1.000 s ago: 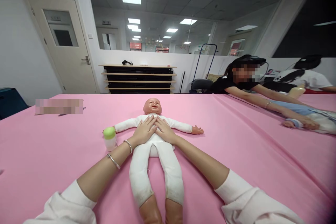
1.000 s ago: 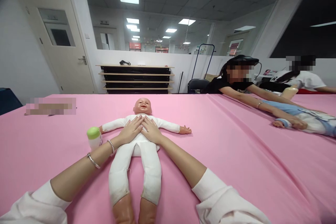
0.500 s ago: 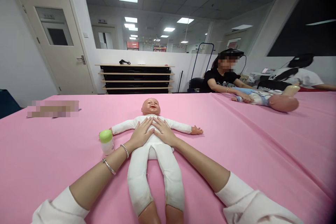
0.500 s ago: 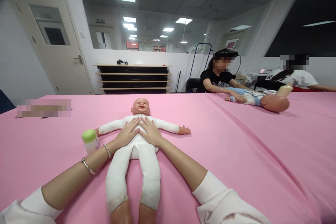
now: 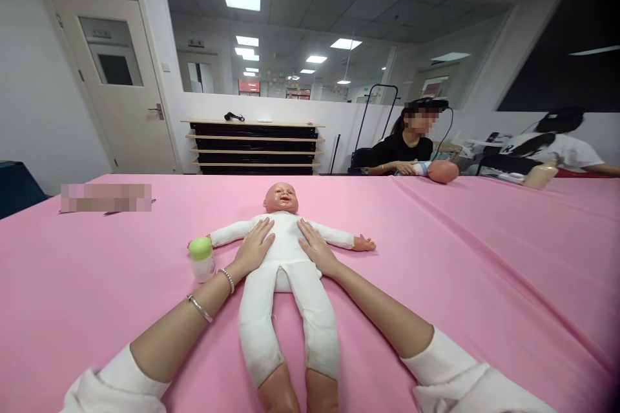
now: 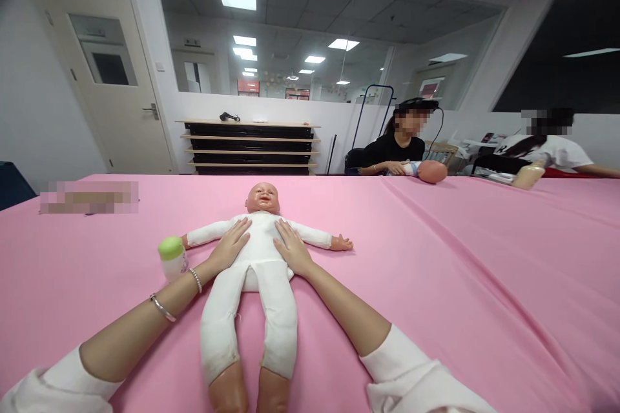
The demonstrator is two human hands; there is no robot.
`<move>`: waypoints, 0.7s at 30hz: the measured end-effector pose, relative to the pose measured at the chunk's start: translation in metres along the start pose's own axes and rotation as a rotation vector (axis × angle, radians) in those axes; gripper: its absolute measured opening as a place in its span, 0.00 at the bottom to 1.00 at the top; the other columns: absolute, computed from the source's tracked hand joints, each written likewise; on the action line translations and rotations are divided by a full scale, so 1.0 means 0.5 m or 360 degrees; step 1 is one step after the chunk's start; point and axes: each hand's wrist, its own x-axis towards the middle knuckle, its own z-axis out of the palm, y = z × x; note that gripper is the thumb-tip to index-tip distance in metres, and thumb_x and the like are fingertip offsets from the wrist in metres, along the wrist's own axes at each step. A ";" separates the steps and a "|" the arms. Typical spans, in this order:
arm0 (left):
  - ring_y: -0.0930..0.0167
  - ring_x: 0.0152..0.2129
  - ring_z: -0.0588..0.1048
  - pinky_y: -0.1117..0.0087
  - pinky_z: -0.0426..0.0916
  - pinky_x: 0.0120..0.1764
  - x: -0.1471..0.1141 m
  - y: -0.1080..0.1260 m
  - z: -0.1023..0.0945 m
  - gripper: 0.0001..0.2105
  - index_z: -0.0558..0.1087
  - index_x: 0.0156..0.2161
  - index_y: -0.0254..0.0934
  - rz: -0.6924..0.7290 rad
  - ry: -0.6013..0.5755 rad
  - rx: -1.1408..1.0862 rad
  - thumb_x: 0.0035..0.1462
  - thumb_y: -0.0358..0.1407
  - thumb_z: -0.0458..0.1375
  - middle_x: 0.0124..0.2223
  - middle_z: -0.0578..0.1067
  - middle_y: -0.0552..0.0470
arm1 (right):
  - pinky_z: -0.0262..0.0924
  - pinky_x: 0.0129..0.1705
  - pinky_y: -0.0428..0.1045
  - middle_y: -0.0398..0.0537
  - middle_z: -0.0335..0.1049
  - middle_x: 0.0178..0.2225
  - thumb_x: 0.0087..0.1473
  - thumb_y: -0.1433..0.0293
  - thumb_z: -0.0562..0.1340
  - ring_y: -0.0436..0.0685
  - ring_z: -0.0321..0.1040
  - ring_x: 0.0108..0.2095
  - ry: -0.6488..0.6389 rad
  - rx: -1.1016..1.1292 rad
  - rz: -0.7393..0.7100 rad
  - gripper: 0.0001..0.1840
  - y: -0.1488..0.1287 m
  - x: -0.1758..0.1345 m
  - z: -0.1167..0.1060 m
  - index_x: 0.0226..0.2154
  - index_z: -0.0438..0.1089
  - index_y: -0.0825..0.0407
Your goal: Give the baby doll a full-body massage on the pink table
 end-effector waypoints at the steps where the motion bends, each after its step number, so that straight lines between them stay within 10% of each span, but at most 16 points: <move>1: 0.69 0.60 0.48 0.60 0.43 0.60 -0.002 -0.004 -0.001 0.22 0.59 0.58 0.38 -0.0017 0.0044 -0.0048 0.61 0.42 0.42 0.63 0.53 0.51 | 0.32 0.63 0.57 0.49 0.41 0.63 0.57 0.57 0.46 0.55 0.35 0.63 0.0062 0.0053 0.0010 0.31 0.002 0.001 0.001 0.60 0.48 0.53; 7: 0.65 0.43 0.71 0.62 0.64 0.48 -0.010 -0.026 -0.012 0.12 0.72 0.39 0.35 -0.0404 0.0621 -0.0255 0.53 0.32 0.48 0.44 0.75 0.47 | 0.54 0.55 0.54 0.53 0.67 0.47 0.53 0.66 0.49 0.57 0.61 0.50 0.0617 0.0375 0.0299 0.20 0.005 0.004 -0.005 0.44 0.66 0.55; 11: 0.67 0.38 0.72 0.65 0.67 0.43 -0.006 -0.022 -0.010 0.10 0.69 0.37 0.35 -0.0602 0.0800 -0.0422 0.53 0.32 0.47 0.39 0.75 0.47 | 0.56 0.50 0.57 0.60 0.66 0.44 0.52 0.61 0.47 0.63 0.61 0.47 0.0764 0.0363 0.0527 0.22 -0.006 0.011 0.003 0.42 0.64 0.57; 21: 0.61 0.59 0.50 0.58 0.46 0.58 -0.020 0.055 0.014 0.31 0.55 0.57 0.35 -0.0458 0.0267 -0.0445 0.52 0.50 0.53 0.60 0.55 0.41 | 0.46 0.57 0.57 0.63 0.48 0.56 0.39 0.46 0.59 0.68 0.44 0.58 0.0355 0.0268 0.0961 0.47 -0.122 -0.003 0.018 0.54 0.50 0.60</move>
